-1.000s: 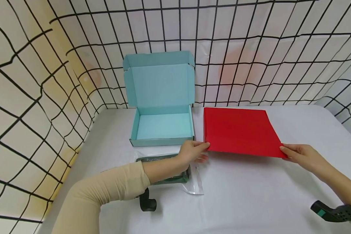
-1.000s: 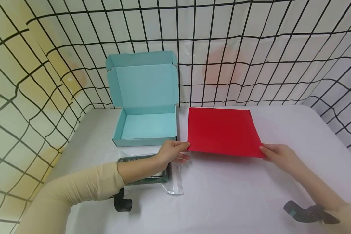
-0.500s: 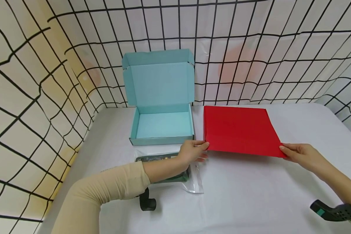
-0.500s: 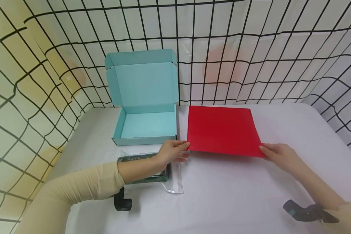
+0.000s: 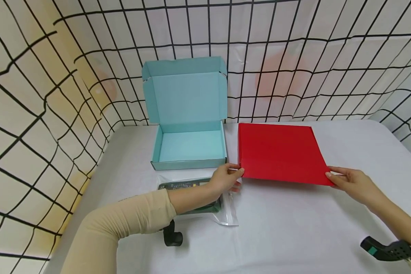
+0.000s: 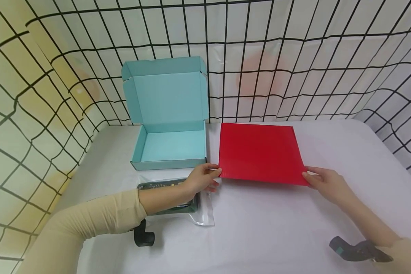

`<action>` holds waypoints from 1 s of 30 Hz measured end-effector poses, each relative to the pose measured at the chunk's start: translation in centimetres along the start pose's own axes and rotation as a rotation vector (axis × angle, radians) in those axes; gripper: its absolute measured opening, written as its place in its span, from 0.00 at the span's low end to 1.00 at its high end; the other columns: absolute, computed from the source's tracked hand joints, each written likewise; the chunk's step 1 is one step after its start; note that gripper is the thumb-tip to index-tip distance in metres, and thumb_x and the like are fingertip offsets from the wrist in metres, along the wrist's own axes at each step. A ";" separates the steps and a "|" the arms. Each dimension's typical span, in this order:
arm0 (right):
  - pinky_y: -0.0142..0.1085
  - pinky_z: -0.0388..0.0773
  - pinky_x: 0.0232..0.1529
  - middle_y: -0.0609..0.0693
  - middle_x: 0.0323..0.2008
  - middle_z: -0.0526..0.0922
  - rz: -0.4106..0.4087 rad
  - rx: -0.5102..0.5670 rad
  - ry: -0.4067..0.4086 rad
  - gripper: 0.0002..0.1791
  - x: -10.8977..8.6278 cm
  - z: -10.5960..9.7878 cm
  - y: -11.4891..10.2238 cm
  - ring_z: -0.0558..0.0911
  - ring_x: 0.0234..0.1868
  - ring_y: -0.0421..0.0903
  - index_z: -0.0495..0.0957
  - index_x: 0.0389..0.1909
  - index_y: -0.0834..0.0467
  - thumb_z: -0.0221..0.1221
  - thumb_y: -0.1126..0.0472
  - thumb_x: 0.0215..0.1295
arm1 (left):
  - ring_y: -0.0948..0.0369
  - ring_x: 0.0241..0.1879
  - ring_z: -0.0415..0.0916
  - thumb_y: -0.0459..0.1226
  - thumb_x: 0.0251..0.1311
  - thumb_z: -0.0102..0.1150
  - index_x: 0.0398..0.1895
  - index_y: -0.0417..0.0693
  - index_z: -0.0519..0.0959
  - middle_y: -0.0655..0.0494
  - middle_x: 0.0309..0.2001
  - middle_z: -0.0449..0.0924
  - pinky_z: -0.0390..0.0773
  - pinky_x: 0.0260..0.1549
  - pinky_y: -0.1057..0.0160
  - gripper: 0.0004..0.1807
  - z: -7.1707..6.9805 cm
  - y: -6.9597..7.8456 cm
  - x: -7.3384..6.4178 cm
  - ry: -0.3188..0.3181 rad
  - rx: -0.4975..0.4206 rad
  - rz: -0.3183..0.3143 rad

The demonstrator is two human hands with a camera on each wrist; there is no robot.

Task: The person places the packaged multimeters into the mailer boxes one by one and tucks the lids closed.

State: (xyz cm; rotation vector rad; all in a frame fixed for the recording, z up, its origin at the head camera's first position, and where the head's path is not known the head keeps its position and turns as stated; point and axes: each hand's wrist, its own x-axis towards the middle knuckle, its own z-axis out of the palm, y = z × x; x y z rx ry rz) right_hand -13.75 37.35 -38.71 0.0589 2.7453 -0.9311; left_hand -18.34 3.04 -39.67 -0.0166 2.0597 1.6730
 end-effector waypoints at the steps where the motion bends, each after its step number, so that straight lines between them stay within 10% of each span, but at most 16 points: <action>1: 0.51 0.75 0.40 0.66 0.43 0.80 -0.002 0.000 0.007 0.35 0.0 0.1 0.0 0.82 0.36 0.42 0.57 0.61 0.75 0.45 0.48 0.68 | 0.57 0.28 0.79 0.42 0.60 0.54 0.53 0.42 0.71 0.47 0.42 0.78 0.81 0.29 0.61 0.20 0.0 0.0 0.1 -0.002 0.005 -0.001; 8: 0.38 0.80 0.39 0.69 0.47 0.77 -0.008 0.108 -0.009 0.35 -0.1 0.4 0.3 0.83 0.36 0.38 0.52 0.63 0.74 0.45 0.50 0.68 | 0.58 0.28 0.77 0.41 0.61 0.54 0.51 0.42 0.70 0.48 0.40 0.77 0.81 0.29 0.62 0.18 0.1 0.1 0.2 0.000 0.027 -0.007; 18: 0.28 0.79 0.36 0.32 0.37 0.80 0.036 0.279 -0.054 0.39 0.1 0.2 1.3 0.81 0.35 0.30 0.48 0.65 0.72 0.48 0.48 0.66 | 0.58 0.28 0.77 0.39 0.61 0.53 0.49 0.41 0.70 0.50 0.37 0.76 0.81 0.29 0.63 0.15 0.3 0.4 0.2 0.012 0.022 -0.012; 30: 0.23 0.76 0.29 0.72 0.49 0.74 -0.050 0.037 0.101 0.34 0.2 1.1 1.4 0.79 0.32 0.28 0.58 0.63 0.70 0.50 0.49 0.65 | 0.54 0.59 0.64 0.40 0.61 0.52 0.69 0.49 0.53 0.48 0.64 0.61 0.72 0.53 0.57 0.33 1.2 0.5 1.0 0.062 0.094 0.018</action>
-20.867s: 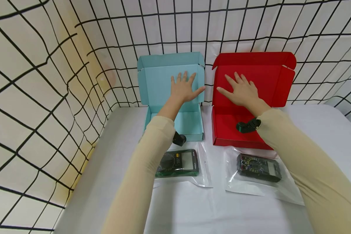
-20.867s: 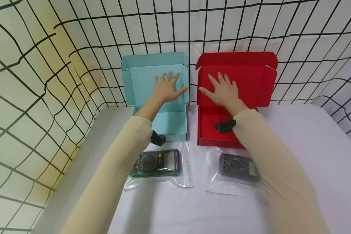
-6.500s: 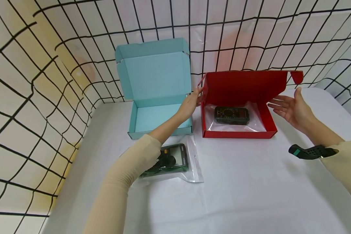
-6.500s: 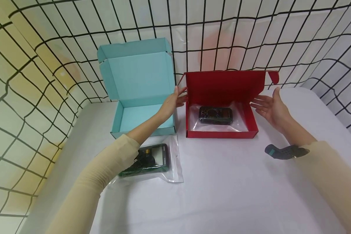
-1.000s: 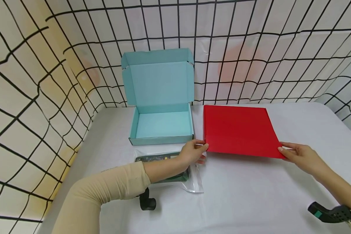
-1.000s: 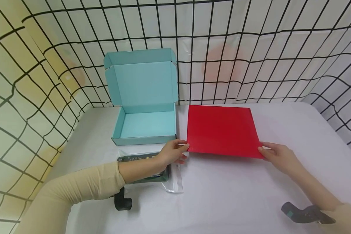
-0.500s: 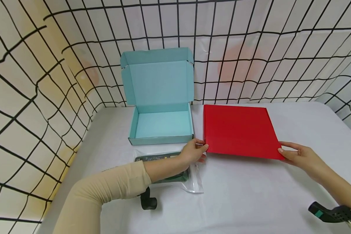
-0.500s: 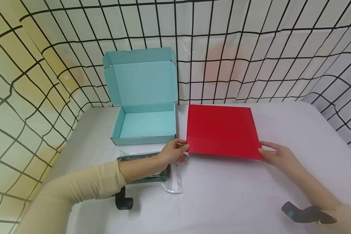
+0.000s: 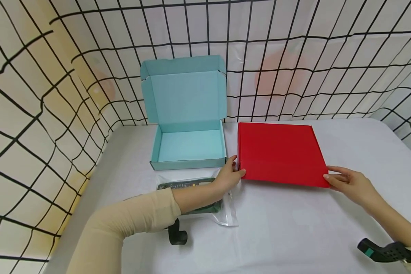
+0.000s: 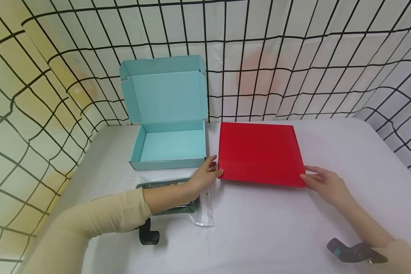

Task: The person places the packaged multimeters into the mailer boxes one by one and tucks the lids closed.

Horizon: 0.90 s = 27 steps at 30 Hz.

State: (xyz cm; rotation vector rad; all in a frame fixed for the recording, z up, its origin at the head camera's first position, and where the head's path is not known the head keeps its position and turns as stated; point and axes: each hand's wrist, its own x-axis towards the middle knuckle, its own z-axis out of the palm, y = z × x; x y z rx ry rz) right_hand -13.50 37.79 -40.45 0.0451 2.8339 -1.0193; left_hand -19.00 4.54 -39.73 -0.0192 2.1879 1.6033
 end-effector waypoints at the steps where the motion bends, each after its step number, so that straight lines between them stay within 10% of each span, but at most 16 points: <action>1: 0.24 0.76 0.26 0.72 0.49 0.74 -0.030 -0.028 0.043 0.34 -0.2 0.1 -0.1 0.81 0.33 0.35 0.59 0.63 0.69 0.51 0.50 0.65 | 0.54 0.60 0.63 0.41 0.62 0.51 0.69 0.50 0.53 0.49 0.65 0.60 0.71 0.54 0.56 0.33 0.1 0.1 0.2 -0.008 -0.017 -0.008; 8: 0.29 0.76 0.44 0.64 0.58 0.68 -0.385 -0.224 0.381 0.34 -0.1 1.4 -1.1 0.70 0.55 0.57 0.65 0.62 0.59 0.64 0.63 0.52 | 0.56 0.56 0.64 0.43 0.65 0.45 0.67 0.48 0.56 0.52 0.57 0.67 0.72 0.53 0.55 0.28 0.5 0.9 2.4 -0.056 -0.043 0.032; 17: 0.55 0.59 0.59 0.64 0.61 0.66 -0.464 -0.356 0.209 0.35 0.8 1.3 -1.1 0.63 0.61 0.63 0.61 0.64 0.60 0.62 0.58 0.56 | 0.55 0.60 0.58 0.41 0.63 0.49 0.68 0.49 0.51 0.52 0.61 0.62 0.68 0.55 0.53 0.32 -0.6 0.6 4.1 -0.171 -0.048 -0.005; 27: 0.43 0.38 0.69 0.67 0.59 0.67 -0.518 -0.455 0.197 0.35 1.3 1.2 -0.7 0.64 0.63 0.58 0.62 0.63 0.64 0.61 0.56 0.56 | 0.55 0.59 0.60 0.37 0.66 0.45 0.70 0.48 0.47 0.50 0.62 0.60 0.70 0.55 0.56 0.32 -0.9 1.3 5.5 -0.200 -0.025 0.046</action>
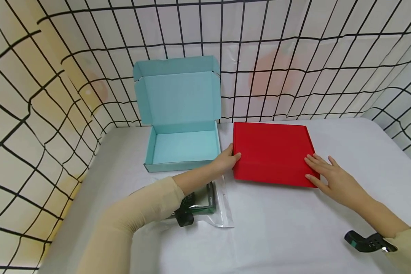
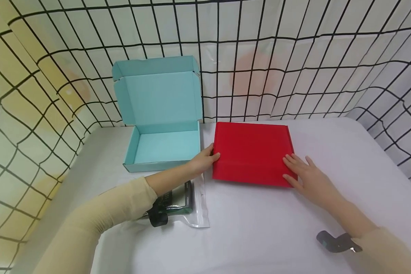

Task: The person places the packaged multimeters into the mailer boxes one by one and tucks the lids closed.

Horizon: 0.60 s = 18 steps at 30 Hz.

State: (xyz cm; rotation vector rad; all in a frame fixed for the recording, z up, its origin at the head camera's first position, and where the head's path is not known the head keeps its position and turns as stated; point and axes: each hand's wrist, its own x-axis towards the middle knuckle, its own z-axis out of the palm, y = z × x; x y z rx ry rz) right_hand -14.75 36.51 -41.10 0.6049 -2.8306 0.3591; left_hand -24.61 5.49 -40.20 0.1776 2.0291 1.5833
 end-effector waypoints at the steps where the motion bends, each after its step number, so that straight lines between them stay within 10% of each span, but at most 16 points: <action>1: 0.42 0.38 0.69 0.67 0.59 0.67 -0.005 0.008 0.000 0.35 0.1 0.0 0.0 0.65 0.62 0.58 0.62 0.63 0.64 0.61 0.57 0.55 | 0.55 0.60 0.59 0.37 0.66 0.44 0.71 0.48 0.45 0.50 0.63 0.59 0.70 0.55 0.55 0.33 -0.1 -0.1 0.0 -0.006 0.010 0.001; 9: 0.38 0.41 0.69 0.66 0.58 0.69 -0.019 0.032 -0.033 0.33 0.5 -1.0 0.1 0.68 0.58 0.59 0.62 0.64 0.61 0.60 0.59 0.57 | 0.56 0.66 0.46 0.37 0.66 0.43 0.72 0.50 0.37 0.53 0.71 0.44 0.64 0.60 0.55 0.36 -0.7 0.1 -0.1 -0.036 0.031 -0.005; 18: 0.58 0.67 0.48 0.65 0.56 0.71 0.031 0.013 -0.065 0.32 0.7 -1.3 0.2 0.68 0.55 0.69 0.66 0.61 0.62 0.62 0.58 0.55 | 0.55 0.66 0.48 0.38 0.66 0.44 0.72 0.51 0.36 0.52 0.70 0.46 0.65 0.59 0.54 0.37 -0.4 0.2 -0.1 -0.045 0.049 -0.034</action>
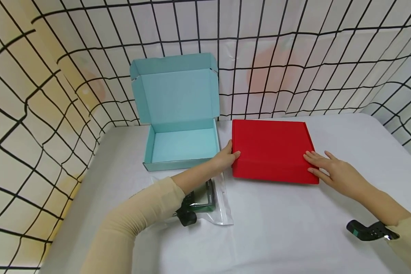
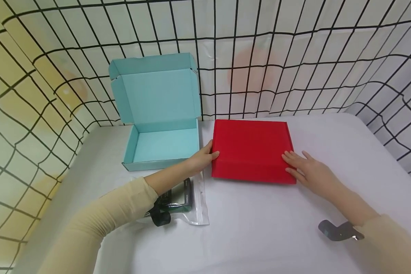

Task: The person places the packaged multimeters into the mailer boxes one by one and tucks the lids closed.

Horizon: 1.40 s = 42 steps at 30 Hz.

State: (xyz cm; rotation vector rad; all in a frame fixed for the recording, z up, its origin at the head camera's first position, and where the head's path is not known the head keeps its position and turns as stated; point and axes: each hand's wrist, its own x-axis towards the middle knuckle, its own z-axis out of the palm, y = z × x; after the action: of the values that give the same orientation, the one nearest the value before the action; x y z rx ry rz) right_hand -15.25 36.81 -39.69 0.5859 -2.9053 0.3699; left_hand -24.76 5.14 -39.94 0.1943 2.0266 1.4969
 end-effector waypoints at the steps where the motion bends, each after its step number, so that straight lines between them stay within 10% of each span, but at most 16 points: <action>1: 0.59 0.69 0.47 0.65 0.55 0.72 -0.002 -0.008 -0.001 0.32 0.0 -0.1 0.0 0.69 0.54 0.70 0.67 0.60 0.63 0.63 0.59 0.53 | 0.55 0.66 0.48 0.38 0.66 0.43 0.72 0.51 0.36 0.52 0.70 0.46 0.65 0.59 0.55 0.37 0.1 0.0 0.1 -0.004 -0.014 0.006; 42: 0.52 0.78 0.34 0.64 0.48 0.78 -0.120 -0.178 0.100 0.34 0.4 0.2 -0.2 0.75 0.47 0.69 0.74 0.52 0.66 0.70 0.59 0.40 | 0.55 0.69 0.39 0.38 0.67 0.42 0.72 0.51 0.33 0.56 0.72 0.34 0.62 0.61 0.56 0.38 -0.2 0.1 0.2 -0.033 0.015 -0.009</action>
State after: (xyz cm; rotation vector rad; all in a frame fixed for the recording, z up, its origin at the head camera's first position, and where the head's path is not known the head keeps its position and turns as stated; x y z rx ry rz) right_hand -15.58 36.42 -39.75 0.6867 -2.7536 0.1202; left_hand -24.98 5.10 -39.91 0.2145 2.0108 1.4642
